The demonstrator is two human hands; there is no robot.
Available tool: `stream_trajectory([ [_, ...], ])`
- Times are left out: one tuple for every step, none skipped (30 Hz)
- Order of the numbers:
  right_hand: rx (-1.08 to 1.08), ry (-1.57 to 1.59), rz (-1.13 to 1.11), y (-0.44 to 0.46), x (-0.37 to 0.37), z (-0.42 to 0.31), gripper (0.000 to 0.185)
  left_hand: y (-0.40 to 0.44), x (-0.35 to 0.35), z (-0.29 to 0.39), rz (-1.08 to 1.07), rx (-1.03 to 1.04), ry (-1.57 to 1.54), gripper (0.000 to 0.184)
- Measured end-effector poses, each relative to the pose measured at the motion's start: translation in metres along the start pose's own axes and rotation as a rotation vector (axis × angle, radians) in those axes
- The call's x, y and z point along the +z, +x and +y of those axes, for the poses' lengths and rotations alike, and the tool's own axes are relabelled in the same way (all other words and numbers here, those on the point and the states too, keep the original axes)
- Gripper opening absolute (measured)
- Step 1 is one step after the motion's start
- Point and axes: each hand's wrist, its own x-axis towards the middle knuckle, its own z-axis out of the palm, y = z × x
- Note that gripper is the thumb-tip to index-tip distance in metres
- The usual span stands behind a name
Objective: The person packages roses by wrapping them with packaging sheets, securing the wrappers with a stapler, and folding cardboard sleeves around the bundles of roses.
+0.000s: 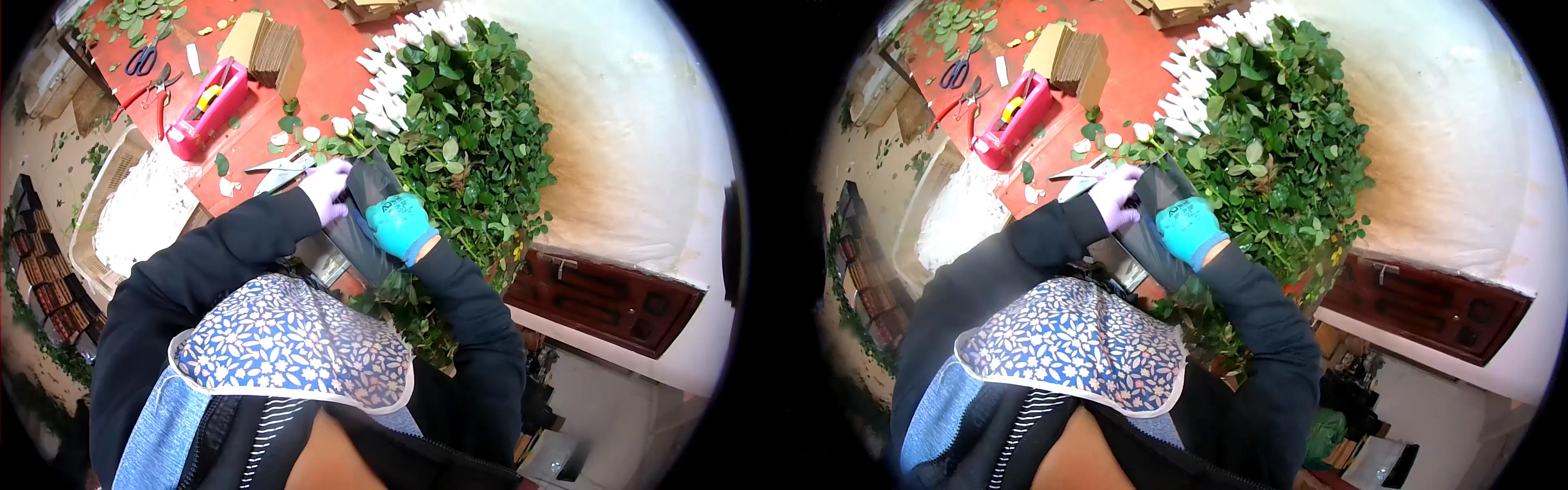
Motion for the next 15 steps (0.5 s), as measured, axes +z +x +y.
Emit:
stream_trajectory([
  [0.002, 0.01, -0.004, 0.001, 0.0, -0.003, 0.029, -0.005, 0.005, -0.003, 0.181, 0.001, -0.084, 0.041],
  [0.008, 0.0, -0.064, 0.004, -0.003, -0.005, 0.027, -0.007, 0.003, -0.003, 0.245, 0.008, -0.026, 0.034],
  [0.011, -0.011, -0.125, 0.005, -0.005, -0.007, 0.027, -0.005, 0.001, -0.005, 0.287, -0.038, -0.01, 0.029],
  [0.007, -0.006, -0.131, 0.007, -0.005, -0.007, 0.027, -0.005, -0.004, -0.007, 0.274, -0.117, -0.036, 0.028],
  [-0.014, 0.003, -0.15, 0.008, -0.004, -0.007, 0.027, -0.005, -0.015, -0.005, 0.259, -0.194, -0.058, 0.027],
  [-0.035, 0.013, -0.168, 0.01, -0.003, -0.007, 0.028, -0.002, -0.013, -0.017, 0.282, -0.146, -0.087, 0.026],
  [-0.033, 0.021, -0.166, 0.01, -0.002, -0.008, 0.028, 0.002, -0.008, -0.031, 0.368, -0.057, -0.103, 0.021],
  [-0.057, 0.029, -0.176, 0.011, -0.002, -0.007, 0.029, 0.006, -0.021, -0.028, 0.372, -0.042, -0.053, 0.017],
  [-0.078, 0.038, -0.183, 0.012, -0.002, -0.006, 0.03, 0.01, -0.041, -0.017, 0.372, -0.022, -0.002, 0.013],
  [-0.074, 0.057, -0.249, 0.014, -0.007, -0.006, 0.03, 0.011, -0.056, -0.001, 0.311, 0.138, 0.017, 0.025],
  [-0.064, 0.07, -0.243, 0.014, -0.003, -0.005, 0.03, 0.012, -0.061, 0.012, 0.294, 0.142, 0.021, 0.025],
  [-0.079, 0.077, -0.167, 0.012, 0.003, -0.003, 0.029, 0.015, -0.063, 0.025, 0.095, 0.11, 0.019, 0.038],
  [-0.093, 0.079, -0.089, 0.011, 0.005, -0.002, 0.03, 0.02, -0.063, 0.033, -0.102, 0.077, 0.021, 0.051],
  [-0.076, 0.044, -0.154, 0.011, -0.001, -0.004, 0.028, 0.028, -0.061, 0.034, -0.217, 0.045, 0.121, 0.068],
  [-0.061, 0.047, -0.142, 0.01, -0.001, -0.004, 0.028, 0.033, -0.057, 0.033, -0.236, 0.023, 0.179, 0.055],
])
